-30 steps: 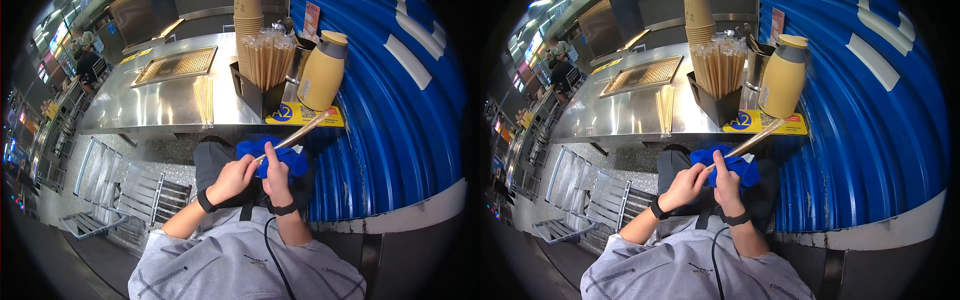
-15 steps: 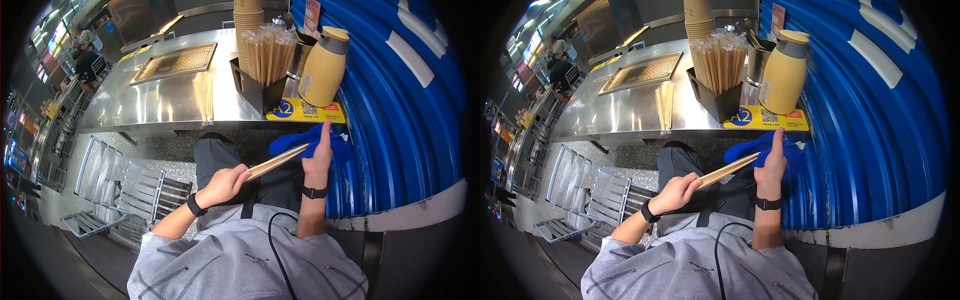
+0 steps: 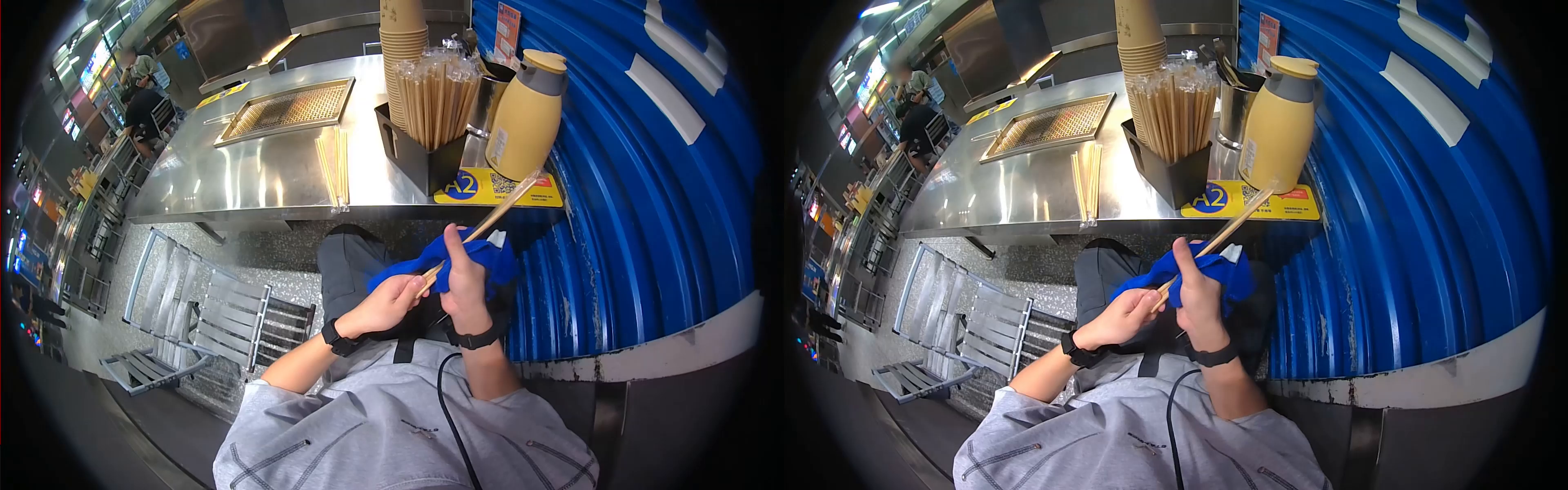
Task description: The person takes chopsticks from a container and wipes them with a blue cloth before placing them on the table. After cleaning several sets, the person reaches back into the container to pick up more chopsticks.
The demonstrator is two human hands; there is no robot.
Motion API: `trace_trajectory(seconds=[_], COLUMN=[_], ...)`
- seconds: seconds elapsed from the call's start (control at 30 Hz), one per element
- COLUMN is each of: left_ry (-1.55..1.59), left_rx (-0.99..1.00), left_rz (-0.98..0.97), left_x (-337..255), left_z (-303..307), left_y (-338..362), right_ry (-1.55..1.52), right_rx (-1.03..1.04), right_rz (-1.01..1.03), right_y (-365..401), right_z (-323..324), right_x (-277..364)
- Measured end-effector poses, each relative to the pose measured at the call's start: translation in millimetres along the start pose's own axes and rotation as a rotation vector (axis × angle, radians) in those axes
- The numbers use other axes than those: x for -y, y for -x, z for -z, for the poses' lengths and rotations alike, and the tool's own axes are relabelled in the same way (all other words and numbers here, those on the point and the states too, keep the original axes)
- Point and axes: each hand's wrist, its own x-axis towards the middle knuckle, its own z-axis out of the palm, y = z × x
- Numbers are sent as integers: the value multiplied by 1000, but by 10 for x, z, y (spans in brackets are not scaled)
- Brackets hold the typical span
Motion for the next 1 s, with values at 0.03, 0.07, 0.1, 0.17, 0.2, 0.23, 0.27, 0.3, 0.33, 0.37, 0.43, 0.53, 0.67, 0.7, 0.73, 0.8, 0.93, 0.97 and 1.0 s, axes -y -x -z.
trace_trajectory(seconds=[0.03,0.07,0.1,0.17,0.2,0.23,0.27,0.3,0.33,0.37,0.43,0.53,0.67,0.7,0.73,0.8,0.93,0.97,1.0], left_ry=[-49,-97,-145,-205,-237,-265,-293,-321,-239,-168,-29,-119,-276,-234,-219,-49,80,62,44], left_rx=[8,17,24,37,43,46,51,53,38,3,24,0,-40,-38,-14,62,100,98,97], left_rz=[-8,-19,-29,-41,-45,-23,-3,15,19,12,98,-77,-125,-161,-160,-62,-21,-32,-44], left_x=[-19,-86,-138,-181,-197,-214,-230,-241,-163,-101,-127,-91,-69,-10,24,-79,-193,-165,-105], left_z=[14,39,62,99,120,139,152,156,124,114,171,193,106,98,85,37,16,13,10], left_y=[17,38,59,102,132,158,176,179,158,136,105,10,-84,-129,-139,-138,-159,-164,-169], right_ry=[2,-9,-19,-26,-58,-91,-121,-149,-178,-219,-255,-203,-249,-276,-303,-288,-176,-171,-168], right_rx=[-14,-83,-151,-202,-211,-219,-216,-210,-232,-225,-190,-281,-124,-75,-27,66,97,83,69], right_rz=[13,12,9,12,19,27,47,67,142,96,133,170,152,160,167,107,59,43,27], right_y=[-23,-43,-62,-180,-231,-260,-285,-320,-383,-351,-345,-293,-351,-302,-250,-131,-15,-21,-24], right_z=[1,-11,-15,120,139,160,230,287,317,281,275,191,351,300,250,195,148,126,112], right_x=[41,103,173,333,442,537,582,604,545,561,532,549,504,511,499,372,-33,-16,21])
